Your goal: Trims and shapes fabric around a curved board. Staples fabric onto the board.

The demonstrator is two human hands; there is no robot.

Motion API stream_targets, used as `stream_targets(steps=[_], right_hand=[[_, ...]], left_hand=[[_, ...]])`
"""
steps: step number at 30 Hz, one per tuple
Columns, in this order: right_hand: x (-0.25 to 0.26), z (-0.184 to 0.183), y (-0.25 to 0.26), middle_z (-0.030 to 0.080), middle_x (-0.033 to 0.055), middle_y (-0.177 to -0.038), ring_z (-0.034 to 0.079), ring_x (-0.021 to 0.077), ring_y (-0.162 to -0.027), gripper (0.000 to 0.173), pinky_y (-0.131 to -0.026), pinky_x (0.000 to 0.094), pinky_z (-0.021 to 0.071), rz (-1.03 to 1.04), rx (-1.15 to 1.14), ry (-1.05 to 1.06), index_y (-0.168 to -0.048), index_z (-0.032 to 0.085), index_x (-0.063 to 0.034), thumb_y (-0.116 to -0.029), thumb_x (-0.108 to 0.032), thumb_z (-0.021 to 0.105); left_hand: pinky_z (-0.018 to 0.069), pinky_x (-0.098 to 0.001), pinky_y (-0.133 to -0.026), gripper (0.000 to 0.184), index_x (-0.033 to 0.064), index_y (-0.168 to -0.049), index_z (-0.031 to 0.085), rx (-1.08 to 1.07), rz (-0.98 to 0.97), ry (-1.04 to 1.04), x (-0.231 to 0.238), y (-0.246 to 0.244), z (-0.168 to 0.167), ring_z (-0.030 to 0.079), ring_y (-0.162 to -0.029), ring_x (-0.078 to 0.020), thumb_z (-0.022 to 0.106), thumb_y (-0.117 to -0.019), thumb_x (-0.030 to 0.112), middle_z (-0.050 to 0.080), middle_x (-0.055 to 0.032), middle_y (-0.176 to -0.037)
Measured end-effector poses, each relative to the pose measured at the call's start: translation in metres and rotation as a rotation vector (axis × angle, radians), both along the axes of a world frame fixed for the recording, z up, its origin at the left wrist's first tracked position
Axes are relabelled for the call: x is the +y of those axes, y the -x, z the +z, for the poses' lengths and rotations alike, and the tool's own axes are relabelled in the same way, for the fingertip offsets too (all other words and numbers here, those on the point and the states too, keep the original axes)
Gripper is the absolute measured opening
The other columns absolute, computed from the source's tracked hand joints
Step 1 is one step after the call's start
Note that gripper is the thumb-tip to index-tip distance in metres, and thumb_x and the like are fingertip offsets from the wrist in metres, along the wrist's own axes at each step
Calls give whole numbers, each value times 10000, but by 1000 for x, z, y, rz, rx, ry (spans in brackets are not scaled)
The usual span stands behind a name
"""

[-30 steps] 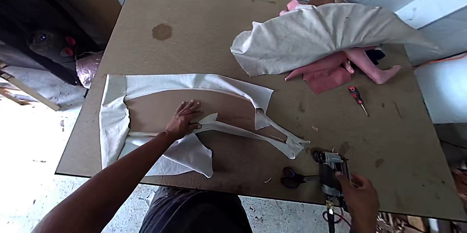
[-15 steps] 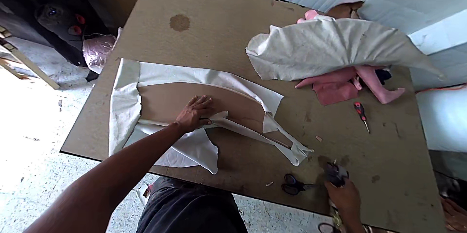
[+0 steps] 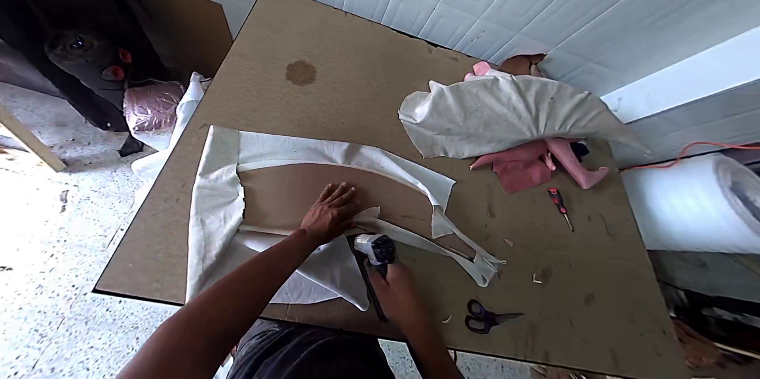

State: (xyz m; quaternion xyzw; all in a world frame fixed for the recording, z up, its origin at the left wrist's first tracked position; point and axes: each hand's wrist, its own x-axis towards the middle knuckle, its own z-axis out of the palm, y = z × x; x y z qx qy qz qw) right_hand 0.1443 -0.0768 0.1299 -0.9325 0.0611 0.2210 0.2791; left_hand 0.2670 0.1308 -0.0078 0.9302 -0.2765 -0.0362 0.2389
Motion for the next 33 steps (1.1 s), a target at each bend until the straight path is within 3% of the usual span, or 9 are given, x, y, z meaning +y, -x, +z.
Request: stream_targets(steps=[4, 12, 15, 19, 21, 25, 28, 30, 33], right_hand=[[17, -16, -11, 717, 29, -996, 703, 175, -898, 400, -799, 452, 592, 6, 23, 83, -1309, 636, -176, -949, -332, 558], [34, -3, -24, 715, 65, -1002, 714, 222, -932, 532, -836, 464, 586, 51, 71, 195, -1459, 469, -126, -982, -351, 537], [9, -4, -13, 706, 89, -1159, 694, 223, -1062, 584, -942, 474, 566, -15, 44, 90, -1487, 477, -108, -957, -332, 579], [-94, -3, 33, 720, 96, -1077, 706, 239, -984, 444, -877, 525, 584, -279, -103, 45, -1311, 618, -86, -920, -291, 651], [-175, -4, 55, 707, 148, -1130, 696, 296, -1027, 458, -898, 582, 569, -416, -213, 141, -1312, 618, -56, -911, -268, 676], [-346, -26, 75, 570, 276, -1353, 620, 436, -1177, 578, -954, 645, 534, -632, -327, 378, -1418, 539, -12, -901, -207, 709], [-440, -60, 70, 530, 302, -1398, 574, 476, -1238, 585, -981, 655, 513, -725, -389, 472, -1450, 549, -47, -909, -193, 715], [-464, -75, 64, 567, 296, -1368, 554, 475, -1270, 473, -1036, 657, 472, -714, -472, 462, -1361, 634, -50, -912, -176, 711], [-424, -84, 72, 586, 210, -1411, 518, 398, -1354, 350, -1115, 619, 429, -610, -538, 304, -1276, 704, -95, -963, -249, 674]], left_hand=[[100, -495, -1307, 474, 352, -1404, 626, -11, 13, -6, -2, 2, 1, 163, -1591, -183, 460, -1028, 590, 356, 80, -1663], [101, -484, -1308, 450, 352, -1400, 631, -40, 19, 5, -6, 2, 0, 177, -1588, -179, 455, -1041, 559, 372, 88, -1654], [102, -474, -1309, 458, 366, -1376, 649, -32, 15, 33, -8, -1, 3, 171, -1586, -150, 462, -1026, 595, 390, 112, -1640], [104, -463, -1314, 508, 366, -1431, 605, -12, 10, -2, -8, 1, 7, 140, -1590, -124, 448, -1021, 621, 363, 134, -1651], [116, -459, -1314, 510, 379, -1423, 610, -25, 14, 2, -9, 1, 4, 149, -1587, -115, 458, -1012, 639, 376, 150, -1641], [132, -489, -1310, 515, 392, -1379, 644, -31, 53, 20, -15, 3, -1, 199, -1576, -116, 528, -964, 673, 414, 147, -1619], [135, -515, -1304, 416, 402, -1350, 660, -9, 56, 129, -29, 5, 0, 244, -1563, -123, 605, -953, 513, 464, 154, -1582], [206, -489, -1296, 421, 385, -1376, 645, 15, 22, 189, -54, 11, 9, 289, -1543, -105, 608, -957, 409, 495, 167, -1552], [294, -474, -1265, 439, 358, -1398, 631, -9, -39, 167, -102, 28, 21, 364, -1503, -101, 629, -959, 377, 536, 163, -1514]])
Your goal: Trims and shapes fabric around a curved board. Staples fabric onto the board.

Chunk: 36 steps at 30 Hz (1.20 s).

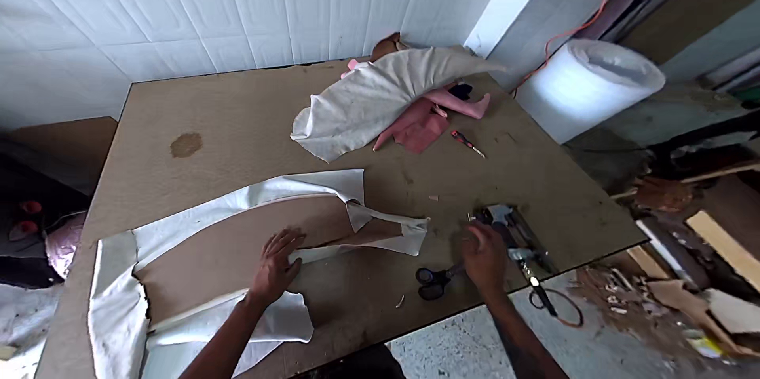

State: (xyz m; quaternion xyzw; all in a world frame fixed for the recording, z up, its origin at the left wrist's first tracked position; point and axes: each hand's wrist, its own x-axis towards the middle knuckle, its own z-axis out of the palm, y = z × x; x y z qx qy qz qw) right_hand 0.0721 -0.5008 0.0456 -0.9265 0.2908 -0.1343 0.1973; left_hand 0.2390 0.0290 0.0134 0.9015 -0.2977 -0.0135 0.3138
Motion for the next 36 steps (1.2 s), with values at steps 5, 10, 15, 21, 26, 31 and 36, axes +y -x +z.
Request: stream_targets(steps=[5, 10, 15, 21, 26, 31, 36], right_hand=[[104, -70, 47, 683, 24, -1261, 566, 242, -1297, 267, -1123, 540, 431, 155, -139, -5, -1068, 782, -247, -941, -436, 641], [90, -105, 81, 703, -5, -1184, 513, 217, -1372, 150, -1227, 479, 354, 363, -339, -185, -986, 768, -194, -920, -266, 654], [66, -67, 102, 595, 172, -1331, 547, 357, -1274, 499, -1040, 557, 489, 128, -72, -70, -1121, 721, -126, -778, -478, 810], [81, -56, 119, 653, 150, -1155, 624, 362, -1070, 437, -913, 568, 533, -5, 137, -26, -844, 726, -118, -729, -520, 856], [98, -45, 132, 598, 198, -1355, 614, 399, -1153, 294, -948, 579, 534, -57, 260, -29, -881, 767, -67, -726, -290, 879], [130, -8, 149, 730, 121, -1004, 702, 281, -897, 239, -806, 557, 577, -152, 391, -322, -898, 766, -82, -801, -300, 783], [165, 5, 152, 738, 119, -844, 712, 229, -754, 218, -745, 437, 614, -137, 432, -1068, -977, 750, -9, -909, -213, 713]], left_hand=[[519, -458, -1006, 378, 340, -1295, 700, -56, 77, -250, -52, 38, 6, 647, -1170, -147, 680, -924, 410, 719, 85, -1225], [521, -418, -881, 208, 341, -1079, 765, -151, 124, -294, -42, 80, -21, 655, -1022, -128, 575, -996, 337, 727, 105, -1051], [501, -402, -904, 191, 353, -1067, 763, -273, 188, -200, -57, 91, -33, 624, -1062, -124, 587, -996, 366, 700, 100, -1101], [548, -363, -935, 279, 343, -1180, 752, -198, 180, -140, -83, 79, -51, 635, -1139, -119, 580, -962, 316, 697, 81, -1212], [545, -352, -961, 253, 284, -1050, 778, -135, 196, -53, -85, 74, -58, 645, -1131, -131, 532, -1026, 337, 710, 65, -1177], [518, -382, -862, 230, 305, -1039, 740, -205, 206, -8, -74, 78, -48, 647, -1050, -122, 529, -1038, 398, 716, 103, -1107], [528, -380, -913, 249, 328, -1133, 761, -162, 134, -5, -58, 67, -52, 652, -1057, -135, 539, -1021, 320, 716, 70, -1139]])
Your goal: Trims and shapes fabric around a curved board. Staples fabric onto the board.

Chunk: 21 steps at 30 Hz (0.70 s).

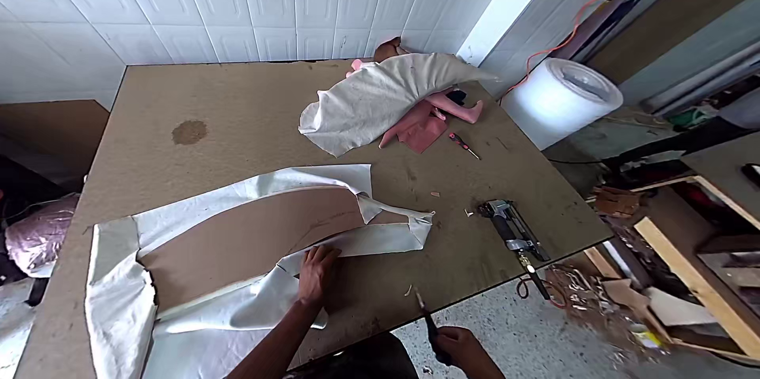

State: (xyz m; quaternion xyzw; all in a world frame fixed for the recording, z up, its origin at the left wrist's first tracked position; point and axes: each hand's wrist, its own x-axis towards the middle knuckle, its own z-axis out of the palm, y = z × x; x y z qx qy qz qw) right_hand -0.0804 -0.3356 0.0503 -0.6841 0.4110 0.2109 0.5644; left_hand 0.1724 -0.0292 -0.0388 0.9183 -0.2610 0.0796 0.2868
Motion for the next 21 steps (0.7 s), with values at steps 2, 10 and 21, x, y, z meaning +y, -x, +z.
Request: stream_targets(steps=[2, 10, 21], right_hand=[[21, -3, -11, 742, 103, -837, 710, 202, -741, 266, -723, 393, 611, 84, -11, -80, -983, 747, -11, -907, -265, 764], [102, -18, -90, 729, 144, -970, 725, 274, -848, 608, -800, 458, 623, 298, -19, -587, -1108, 688, -8, -984, -595, 590], [113, -25, -131, 637, 89, -685, 611, 185, -546, 556, -523, 339, 552, 174, 17, -511, -883, 677, -14, -884, -564, 756]], left_hand=[[528, -378, -919, 233, 321, -1095, 775, 28, -8, -10, 8, 0, -1, 644, -1054, -145, 555, -1019, 322, 705, 50, -1108], [498, -340, -844, 184, 348, -1036, 781, 22, 23, 78, 10, 20, 13, 622, -994, -84, 598, -1015, 331, 703, 119, -1076], [507, -334, -849, 171, 321, -993, 783, 90, 96, 117, 4, 33, 21, 623, -1013, -75, 613, -1010, 306, 704, 126, -1078]])
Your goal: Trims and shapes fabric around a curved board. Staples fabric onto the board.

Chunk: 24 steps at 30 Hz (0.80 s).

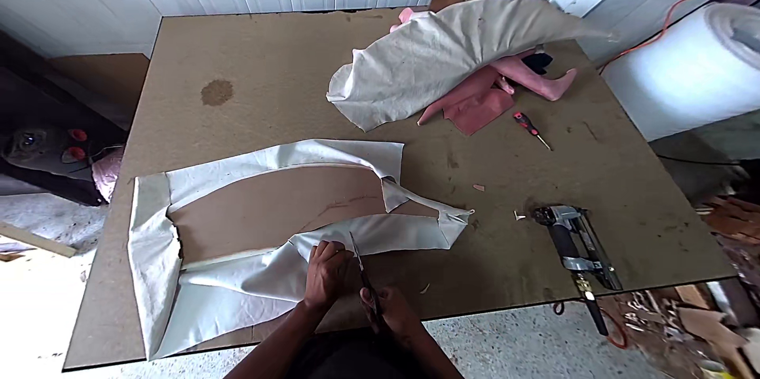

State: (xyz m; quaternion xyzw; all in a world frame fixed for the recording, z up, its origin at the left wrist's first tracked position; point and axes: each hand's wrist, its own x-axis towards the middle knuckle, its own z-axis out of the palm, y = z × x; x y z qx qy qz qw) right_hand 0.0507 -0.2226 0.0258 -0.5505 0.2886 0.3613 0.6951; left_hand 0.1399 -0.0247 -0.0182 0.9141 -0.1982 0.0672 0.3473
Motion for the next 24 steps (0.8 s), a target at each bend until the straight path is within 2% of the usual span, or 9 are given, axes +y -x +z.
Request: stream_targets(steps=[3, 8, 13, 18, 24], right_hand=[[-1, 3, -6, 644, 96, -694, 617, 190, -539, 565, -508, 340, 556, -24, 31, -12, -899, 673, -11, -863, -565, 778], [10, 6, -29, 635, 84, -690, 618, 184, -548, 573, -516, 331, 556, -68, 65, -24, -919, 660, -11, -888, -577, 743], [17, 0, -22, 612, 83, -656, 580, 170, -509, 516, -473, 311, 514, -111, 52, 2, -891, 657, -10, -882, -511, 783], [21, 2, -26, 642, 99, -688, 611, 188, -530, 522, -490, 328, 543, -161, 60, 12, -940, 661, 3, -892, -504, 775], [29, -1, -29, 629, 92, -674, 586, 174, -507, 487, -478, 317, 529, -181, 21, 22, -904, 670, 0, -889, -472, 790]], left_hand=[[510, -334, -874, 163, 316, -994, 787, 23, 5, 33, 4, 3, 3, 622, -1031, -71, 626, -1003, 291, 705, 129, -1080], [513, -329, -880, 156, 312, -991, 788, 46, -9, 69, 2, -1, 14, 623, -1037, -63, 634, -1006, 295, 705, 135, -1070], [515, -325, -881, 142, 304, -992, 792, 77, -18, 108, 7, -1, 13, 622, -1030, -59, 650, -998, 296, 703, 134, -1064], [531, -337, -896, 138, 290, -1009, 793, 78, -47, 159, 13, -3, 13, 634, -1032, -71, 656, -994, 276, 708, 112, -1074], [525, -323, -891, 145, 298, -1021, 788, 72, -77, 153, 17, -5, 10, 629, -1030, -60, 645, -1004, 285, 704, 118, -1078]])
